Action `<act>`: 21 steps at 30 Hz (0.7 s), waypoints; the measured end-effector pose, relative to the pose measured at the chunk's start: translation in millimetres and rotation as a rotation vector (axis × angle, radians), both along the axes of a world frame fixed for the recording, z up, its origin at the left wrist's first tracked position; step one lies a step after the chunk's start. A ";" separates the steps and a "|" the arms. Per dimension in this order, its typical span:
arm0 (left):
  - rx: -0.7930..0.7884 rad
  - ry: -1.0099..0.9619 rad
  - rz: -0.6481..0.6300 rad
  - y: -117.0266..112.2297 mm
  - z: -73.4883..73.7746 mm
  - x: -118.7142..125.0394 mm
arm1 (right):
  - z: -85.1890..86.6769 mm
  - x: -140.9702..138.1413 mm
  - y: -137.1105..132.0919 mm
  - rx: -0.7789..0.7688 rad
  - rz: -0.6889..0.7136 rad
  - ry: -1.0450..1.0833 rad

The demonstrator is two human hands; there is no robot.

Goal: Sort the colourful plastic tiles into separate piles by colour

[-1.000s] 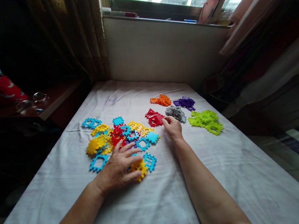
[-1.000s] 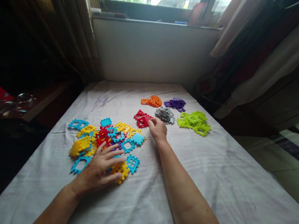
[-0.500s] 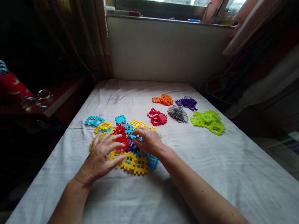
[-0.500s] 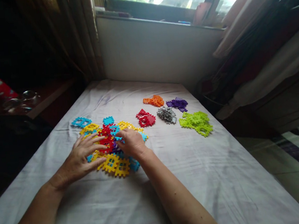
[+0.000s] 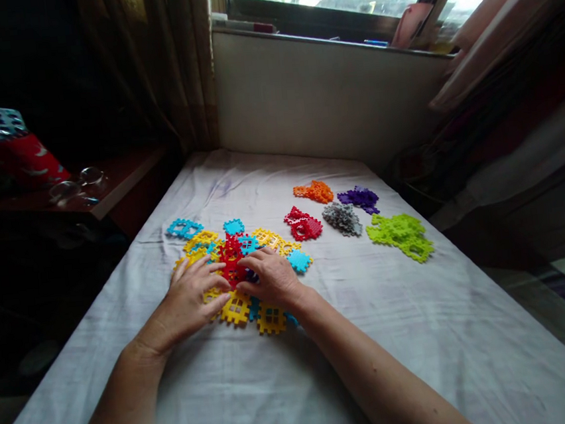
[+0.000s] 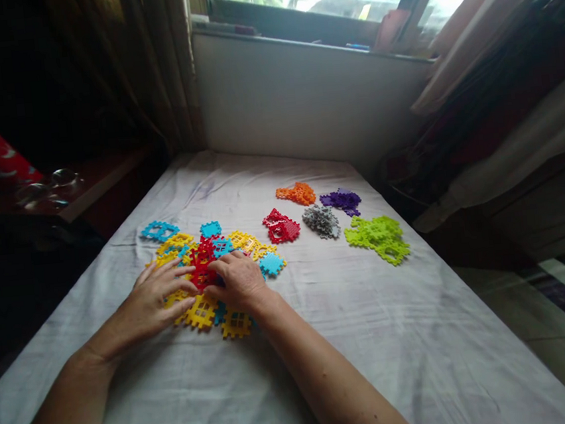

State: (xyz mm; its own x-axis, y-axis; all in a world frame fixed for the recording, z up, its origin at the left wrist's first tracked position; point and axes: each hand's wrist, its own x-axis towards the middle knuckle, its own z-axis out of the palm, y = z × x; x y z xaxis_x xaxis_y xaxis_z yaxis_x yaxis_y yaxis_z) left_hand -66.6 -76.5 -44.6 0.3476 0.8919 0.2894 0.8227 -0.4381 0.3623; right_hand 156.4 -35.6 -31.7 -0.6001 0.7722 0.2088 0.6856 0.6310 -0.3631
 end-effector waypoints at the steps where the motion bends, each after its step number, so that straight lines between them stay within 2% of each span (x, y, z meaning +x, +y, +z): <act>1: 0.019 -0.009 0.034 1.7 -0.4 -0.6 | -0.1 -1.3 -0.9 0.006 0.006 -0.005; 8: 0.099 0.046 0.169 6.8 -2.5 3.0 | 0.7 -4.5 -3.9 0.051 -0.011 -0.054; 11: 0.139 0.049 0.221 7.4 -3.3 4.3 | 4.2 -0.3 -3.4 0.057 -0.009 -0.013; 14: 0.157 0.055 0.251 9.0 -6.9 5.6 | 8.5 11.8 2.6 0.029 -0.074 0.074; 17: 0.164 0.081 0.257 10.4 -12.5 8.4 | 10.5 33.5 17.4 0.049 -0.236 0.152; 21: 0.155 0.114 0.254 11.4 -17.2 13.0 | 8.9 69.4 45.6 0.122 -0.585 0.122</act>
